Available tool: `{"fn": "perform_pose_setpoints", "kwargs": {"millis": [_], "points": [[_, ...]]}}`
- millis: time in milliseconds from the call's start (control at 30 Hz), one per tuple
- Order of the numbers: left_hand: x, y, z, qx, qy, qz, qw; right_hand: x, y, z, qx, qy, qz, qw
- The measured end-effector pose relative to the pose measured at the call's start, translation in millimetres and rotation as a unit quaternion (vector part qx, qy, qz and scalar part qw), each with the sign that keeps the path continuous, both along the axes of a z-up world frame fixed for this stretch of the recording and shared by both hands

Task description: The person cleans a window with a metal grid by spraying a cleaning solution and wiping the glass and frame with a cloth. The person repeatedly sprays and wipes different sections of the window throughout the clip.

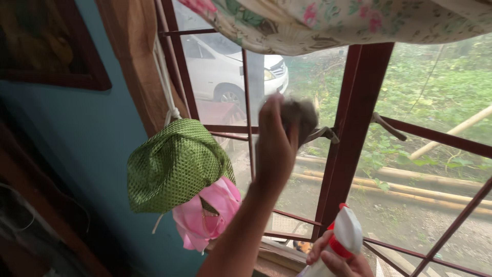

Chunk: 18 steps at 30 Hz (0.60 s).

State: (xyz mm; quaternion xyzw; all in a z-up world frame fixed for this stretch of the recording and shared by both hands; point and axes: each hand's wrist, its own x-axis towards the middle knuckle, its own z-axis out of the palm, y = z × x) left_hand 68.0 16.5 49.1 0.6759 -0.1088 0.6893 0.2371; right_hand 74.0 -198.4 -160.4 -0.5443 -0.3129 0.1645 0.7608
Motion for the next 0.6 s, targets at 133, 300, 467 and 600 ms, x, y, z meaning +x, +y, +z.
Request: {"fn": "perform_pose_setpoints", "kwargs": {"millis": [133,300,467,600], "points": [[44.7,11.6,68.2,0.045,-0.008,0.124,0.991,6.4,5.7,-9.3,0.001,-0.002,-0.008,1.000],[84.4,31.3,78.4,0.054,-0.010,0.230,0.972,10.1,-2.5,-14.4,0.055,0.032,0.008,0.998],[61.1,25.2,-20.3,0.069,0.041,0.264,0.961,10.3,-18.0,-14.8,0.005,0.021,-0.025,0.999],[41.1,25.5,-31.5,0.034,0.133,0.191,0.972,4.4,-23.6,-4.5,0.009,-0.008,0.006,1.000]]}}
